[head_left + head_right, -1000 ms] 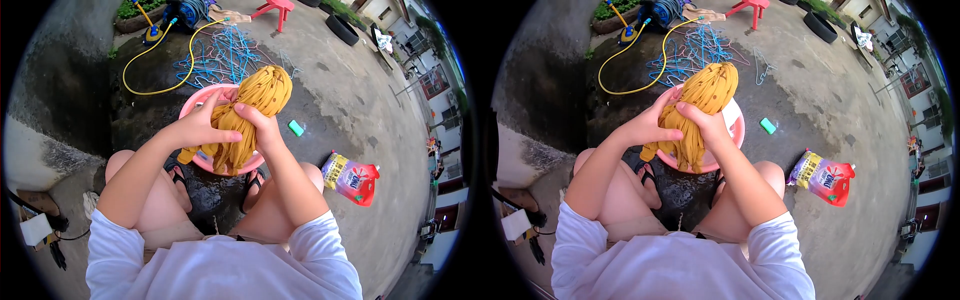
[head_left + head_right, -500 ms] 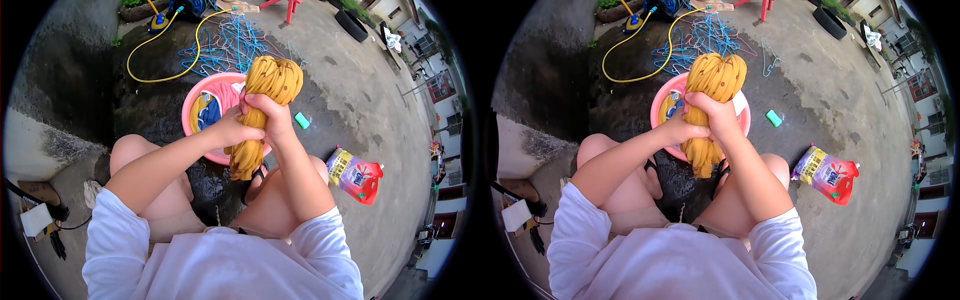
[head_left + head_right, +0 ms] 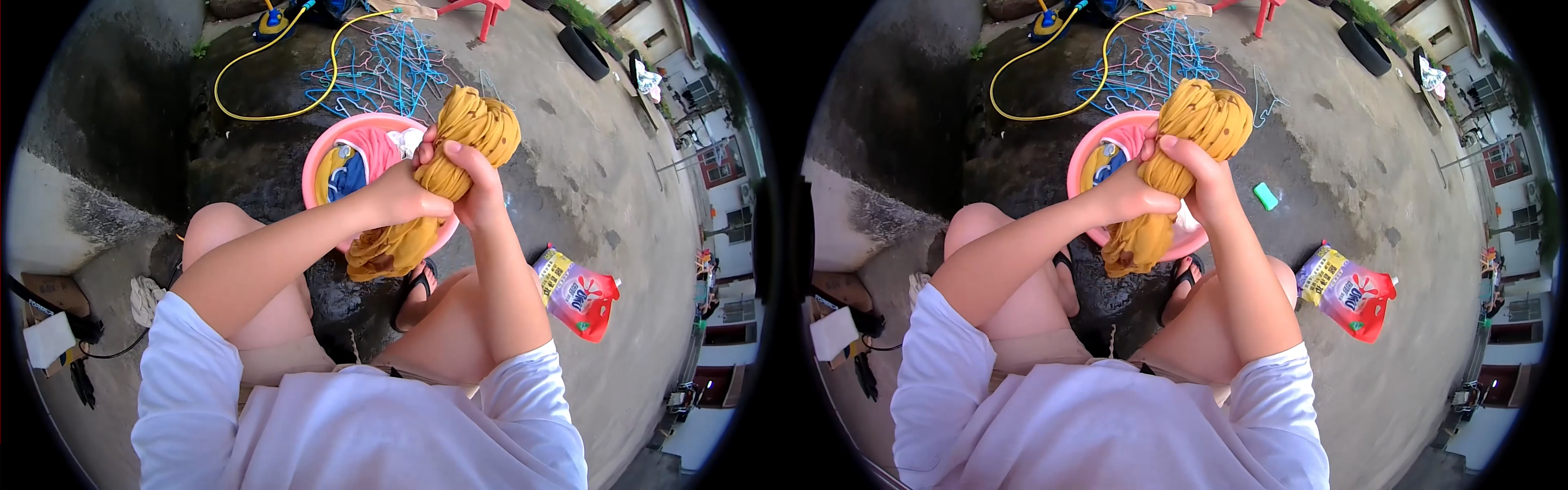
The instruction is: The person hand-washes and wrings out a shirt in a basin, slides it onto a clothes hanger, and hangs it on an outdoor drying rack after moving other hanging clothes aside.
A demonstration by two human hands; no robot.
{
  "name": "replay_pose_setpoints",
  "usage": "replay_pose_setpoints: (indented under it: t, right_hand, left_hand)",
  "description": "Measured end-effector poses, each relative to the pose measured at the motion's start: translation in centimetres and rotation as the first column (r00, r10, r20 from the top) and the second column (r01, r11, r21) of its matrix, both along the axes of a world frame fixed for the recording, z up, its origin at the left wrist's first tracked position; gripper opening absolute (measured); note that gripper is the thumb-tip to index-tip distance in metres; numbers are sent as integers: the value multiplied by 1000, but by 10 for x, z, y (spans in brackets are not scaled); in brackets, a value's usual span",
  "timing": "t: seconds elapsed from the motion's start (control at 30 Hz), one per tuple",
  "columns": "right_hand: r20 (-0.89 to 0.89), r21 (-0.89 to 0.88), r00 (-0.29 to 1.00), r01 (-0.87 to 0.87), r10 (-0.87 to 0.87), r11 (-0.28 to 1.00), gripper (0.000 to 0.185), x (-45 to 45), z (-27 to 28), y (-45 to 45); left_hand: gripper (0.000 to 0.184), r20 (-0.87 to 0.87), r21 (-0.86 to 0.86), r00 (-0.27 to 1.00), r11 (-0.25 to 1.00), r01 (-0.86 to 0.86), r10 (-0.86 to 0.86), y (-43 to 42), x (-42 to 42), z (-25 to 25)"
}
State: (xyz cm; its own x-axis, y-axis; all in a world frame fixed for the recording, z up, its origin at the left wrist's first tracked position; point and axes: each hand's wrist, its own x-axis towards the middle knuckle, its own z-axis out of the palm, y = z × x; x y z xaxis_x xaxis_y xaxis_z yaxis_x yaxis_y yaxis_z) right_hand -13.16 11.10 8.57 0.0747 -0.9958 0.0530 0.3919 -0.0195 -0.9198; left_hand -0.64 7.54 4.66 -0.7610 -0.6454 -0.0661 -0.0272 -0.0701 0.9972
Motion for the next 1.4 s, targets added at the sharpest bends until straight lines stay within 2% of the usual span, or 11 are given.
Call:
replay_pose_setpoints:
  t: [0.1, 0.23, 0.47, 0.6, 0.7, 0.77, 0.9, 1.03, 1.17, 1.27, 1.4]
  right_hand:
    - [-95, -125, 994, 41, -53, 991, 70, 7, -9, 1]
    - [-293, 58, 930, -213, 221, 975, 95, 10, -28, 4]
    - [-427, 125, 872, -204, 239, 971, 50, 22, -15, 1]
    - [-517, 12, 848, -128, 116, 992, 49, 24, -23, 3]
    - [-371, -50, 928, 26, -43, 998, 52, 25, -28, 2]
    - [-180, 28, 982, 64, -58, 998, 53, 19, -22, 6]
    - [-56, -14, 996, 67, -67, 998, 48, 12, -2, 8]
    - [-75, -221, 992, 79, -97, 972, 41, 19, -5, 3]
    - [68, -29, 991, 119, -117, 992, 34, 18, 4, 8]
    - [177, 62, 978, 100, -109, 993, 21, 5, -2, 5]
    - [106, 7, 988, 110, -110, 994, 15, 4, 0, 8]
  left_hand:
    - [39, -87, 24, 995, 999, -45, 47, -4, 15, 21]
    - [39, -275, 36, 954, 993, -110, 116, -18, 24, 28]
    - [52, -27, -289, 1000, 957, -20, 13, -24, 40, 45]
    - [61, 186, -876, 904, 481, -23, 384, -20, 49, 41]
    - [77, 135, -457, 987, 890, -13, 83, -29, 49, 33]
    - [85, 96, -159, 992, 982, 98, -83, -30, 54, 37]
    - [74, 195, -273, 956, 925, 266, -218, -16, 47, 40]
    - [53, -20, -175, 997, 982, 68, -72, -7, 18, 10]
    - [46, -130, -143, 991, 988, -52, 33, 1, 0, 1]
    - [43, 13, -53, 1000, 999, -13, 14, 7, -9, -2]
    - [28, -96, -137, 993, 987, -85, 72, 12, -15, -10]
